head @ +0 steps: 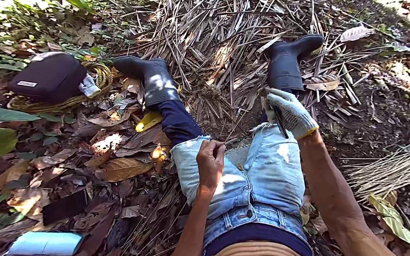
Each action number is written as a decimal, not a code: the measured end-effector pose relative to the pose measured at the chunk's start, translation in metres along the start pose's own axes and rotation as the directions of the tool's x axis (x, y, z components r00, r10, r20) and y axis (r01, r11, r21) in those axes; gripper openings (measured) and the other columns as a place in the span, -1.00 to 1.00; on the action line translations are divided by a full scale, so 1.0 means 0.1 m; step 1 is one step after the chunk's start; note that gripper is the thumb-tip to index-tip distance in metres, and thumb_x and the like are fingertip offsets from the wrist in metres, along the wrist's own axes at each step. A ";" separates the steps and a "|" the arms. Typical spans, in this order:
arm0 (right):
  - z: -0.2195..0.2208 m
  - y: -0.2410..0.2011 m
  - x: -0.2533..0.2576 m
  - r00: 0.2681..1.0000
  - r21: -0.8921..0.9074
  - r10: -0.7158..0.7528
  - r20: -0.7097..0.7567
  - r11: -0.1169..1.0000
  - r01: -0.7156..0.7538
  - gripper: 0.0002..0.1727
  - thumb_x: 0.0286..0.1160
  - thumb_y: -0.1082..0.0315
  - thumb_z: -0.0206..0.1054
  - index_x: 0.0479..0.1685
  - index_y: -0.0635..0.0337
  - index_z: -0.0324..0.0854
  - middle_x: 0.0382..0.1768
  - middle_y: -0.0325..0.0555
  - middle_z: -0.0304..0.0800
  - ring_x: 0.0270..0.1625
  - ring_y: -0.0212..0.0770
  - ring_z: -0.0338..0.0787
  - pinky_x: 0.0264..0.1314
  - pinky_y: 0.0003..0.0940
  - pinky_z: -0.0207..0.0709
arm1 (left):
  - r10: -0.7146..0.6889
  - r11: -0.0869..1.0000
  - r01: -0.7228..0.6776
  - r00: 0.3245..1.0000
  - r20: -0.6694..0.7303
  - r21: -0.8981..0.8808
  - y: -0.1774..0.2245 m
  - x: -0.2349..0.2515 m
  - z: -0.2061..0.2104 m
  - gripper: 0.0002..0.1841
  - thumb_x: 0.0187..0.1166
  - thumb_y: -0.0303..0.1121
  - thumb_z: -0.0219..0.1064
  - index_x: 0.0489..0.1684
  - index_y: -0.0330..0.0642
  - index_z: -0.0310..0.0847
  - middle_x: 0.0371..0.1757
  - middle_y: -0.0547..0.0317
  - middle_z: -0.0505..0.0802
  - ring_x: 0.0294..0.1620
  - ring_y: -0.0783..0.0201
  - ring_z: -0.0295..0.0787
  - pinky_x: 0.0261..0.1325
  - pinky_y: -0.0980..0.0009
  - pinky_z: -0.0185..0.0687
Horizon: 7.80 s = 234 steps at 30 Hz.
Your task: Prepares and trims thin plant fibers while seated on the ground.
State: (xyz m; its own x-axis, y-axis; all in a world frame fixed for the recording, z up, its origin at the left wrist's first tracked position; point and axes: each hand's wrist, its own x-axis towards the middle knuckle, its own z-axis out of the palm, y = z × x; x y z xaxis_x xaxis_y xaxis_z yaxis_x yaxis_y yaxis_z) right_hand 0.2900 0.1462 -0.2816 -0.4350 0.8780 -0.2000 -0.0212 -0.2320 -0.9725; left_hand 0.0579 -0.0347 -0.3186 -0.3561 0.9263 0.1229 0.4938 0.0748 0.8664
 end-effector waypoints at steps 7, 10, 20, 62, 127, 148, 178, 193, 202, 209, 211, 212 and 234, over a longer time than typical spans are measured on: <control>0.59 0.28 -0.55 0.956 -0.141 0.183 0.229 0.978 -0.153 -0.53 0.66 0.19 0.12 0.53 0.01 0.53 -0.45 -0.12 0.66 -0.65 -0.31 0.55 -0.61 -0.38 0.52 | -0.015 1.000 0.015 1.000 0.013 -0.018 0.04 0.03 0.11 -0.92 0.51 -0.43 0.46 -0.21 -0.23 0.84 -0.27 0.16 0.71 -0.34 0.49 0.69 -0.20 0.61 0.70; 0.75 0.48 -0.59 0.921 -0.165 0.201 0.333 0.974 -0.152 -0.63 0.72 0.21 0.17 0.40 0.05 0.65 -0.39 -0.09 0.72 -0.60 -0.29 0.61 -0.55 -0.39 0.58 | -0.019 0.999 0.020 1.000 0.023 -0.025 0.07 0.03 0.12 -0.93 0.51 -0.44 0.46 -0.22 -0.23 0.83 -0.26 0.16 0.71 -0.33 0.47 0.69 -0.17 0.58 0.71; 0.09 0.02 -0.19 0.975 -0.123 0.044 -0.218 0.990 -0.072 -0.63 0.79 0.23 -0.04 0.37 -0.02 0.59 -0.45 -0.30 0.61 -0.65 -0.39 0.50 -0.61 -0.43 0.52 | -0.008 1.000 0.008 0.997 0.073 -0.006 -0.07 -0.05 -0.04 -0.87 0.57 -0.43 0.38 -0.17 -0.27 0.84 -0.24 0.15 0.73 -0.32 0.48 0.67 -0.19 0.61 0.65; -0.28 0.35 -0.07 0.987 -0.015 -0.084 0.137 0.996 0.087 -0.59 0.84 0.13 0.01 0.47 0.09 0.49 -0.31 -0.15 0.67 -0.54 -0.39 0.56 -0.56 -0.48 0.51 | 0.119 0.989 -0.123 0.992 0.042 0.084 0.14 -0.02 0.01 -0.84 0.63 -0.41 0.32 -0.18 -0.22 0.86 -0.24 0.17 0.72 -0.23 0.46 0.67 -0.08 0.58 0.63; -0.07 -0.22 -0.12 0.976 -0.027 -0.046 -0.211 0.999 0.041 -0.59 0.82 0.17 -0.02 0.46 0.04 0.54 -0.38 -0.24 0.67 -0.58 -0.35 0.59 -0.56 -0.40 0.60 | 0.140 0.982 -0.134 0.989 -0.040 0.136 0.08 -0.07 0.01 -0.83 0.63 -0.42 0.30 -0.17 -0.25 0.85 -0.25 0.15 0.68 -0.30 0.47 0.63 -0.17 0.63 0.61; -0.09 -0.16 -0.15 0.988 -0.070 -0.111 -0.109 0.992 0.104 -0.57 0.78 0.20 -0.01 0.46 0.08 0.56 -0.37 -0.22 0.67 -0.60 -0.35 0.55 -0.58 -0.42 0.56 | -0.087 0.938 0.187 0.942 0.325 -0.291 0.00 -0.06 -0.09 -0.74 0.75 -0.42 0.11 -0.12 -0.24 0.78 -0.34 0.25 0.70 -0.56 0.49 0.48 -0.50 0.58 0.44; 0.26 0.25 -0.42 0.984 0.086 0.109 0.140 0.989 -0.122 -0.55 0.76 0.16 -0.01 0.51 0.03 0.52 -0.43 -0.18 0.65 -0.65 -0.37 0.56 -0.63 -0.46 0.57 | 0.700 0.645 -0.677 0.709 0.081 0.355 0.91 0.75 -0.74 -0.82 0.66 -0.34 0.34 -0.04 0.01 0.91 -0.16 0.07 0.71 -0.03 0.14 0.59 0.13 0.27 0.46; 0.53 0.07 -0.26 0.957 0.077 -0.007 0.289 0.997 -0.016 -0.65 0.71 0.26 0.04 0.21 0.22 0.63 -0.51 -0.12 0.66 -0.64 -0.33 0.58 -0.65 -0.45 0.53 | 0.131 0.957 -0.045 0.947 0.293 -0.285 0.40 0.50 0.02 -0.87 0.66 -0.56 0.27 0.01 -0.25 0.69 -0.10 0.09 0.82 -0.47 0.30 0.78 -0.42 0.39 0.83; 0.47 -0.04 -0.17 0.990 0.079 -0.080 0.119 0.994 0.071 -0.56 0.75 0.22 -0.02 0.45 0.14 0.54 -0.41 -0.13 0.64 -0.61 -0.32 0.57 -0.60 -0.39 0.57 | -0.056 0.943 0.129 0.970 0.236 -0.308 0.03 0.15 -0.14 -0.83 0.64 -0.48 0.32 0.07 -0.30 0.72 -0.17 0.10 0.83 -0.46 0.35 0.76 -0.42 0.47 0.76; 0.75 0.15 -0.43 0.953 -0.155 0.074 0.293 0.987 -0.029 -0.59 0.71 0.23 0.15 0.46 0.07 0.60 -0.44 -0.06 0.69 -0.61 -0.26 0.59 -0.57 -0.33 0.56 | -0.082 0.969 0.106 0.990 0.115 -0.222 0.05 0.12 -0.12 -0.88 0.61 -0.46 0.36 -0.09 -0.26 0.81 -0.24 0.16 0.78 -0.44 0.44 0.70 -0.34 0.55 0.70; 0.84 0.25 -0.51 0.938 -0.175 0.119 0.326 0.983 -0.064 -0.64 0.71 0.21 0.19 0.35 0.09 0.65 -0.46 -0.08 0.70 -0.60 -0.29 0.61 -0.54 -0.38 0.58 | -0.050 0.977 0.072 0.992 0.112 -0.200 0.08 0.15 -0.11 -0.88 0.61 -0.45 0.36 -0.09 -0.24 0.81 -0.22 0.17 0.77 -0.40 0.45 0.71 -0.27 0.55 0.73; 0.85 0.27 -0.53 0.937 -0.175 0.124 0.326 0.982 -0.069 -0.66 0.72 0.21 0.18 0.31 0.12 0.67 -0.44 -0.09 0.72 -0.59 -0.30 0.62 -0.53 -0.40 0.58 | -0.035 0.980 0.056 0.993 0.112 -0.191 0.08 0.14 -0.12 -0.88 0.60 -0.45 0.36 -0.10 -0.24 0.82 -0.21 0.17 0.77 -0.39 0.45 0.71 -0.26 0.55 0.73; 0.48 -0.10 -0.37 0.993 -0.050 0.045 0.107 0.998 -0.040 -0.62 0.70 0.23 0.03 0.31 0.11 0.62 -0.51 -0.20 0.62 -0.68 -0.40 0.52 -0.67 -0.47 0.53 | 0.065 0.992 -0.041 0.978 0.200 -0.121 -0.21 -0.18 -0.55 -0.85 0.61 -0.39 0.31 -0.16 -0.20 0.82 -0.22 0.26 0.75 -0.28 0.56 0.67 -0.22 0.68 0.62</control>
State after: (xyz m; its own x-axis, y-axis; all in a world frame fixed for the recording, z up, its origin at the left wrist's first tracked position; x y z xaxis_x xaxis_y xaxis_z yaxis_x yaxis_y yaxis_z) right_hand 0.2626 0.0963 -0.2586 -0.5292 0.8167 -0.2301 0.0414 -0.2460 -0.9684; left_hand 0.0102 -0.0727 -0.3128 -0.1574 0.9843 0.0799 0.4083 -0.0088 0.9128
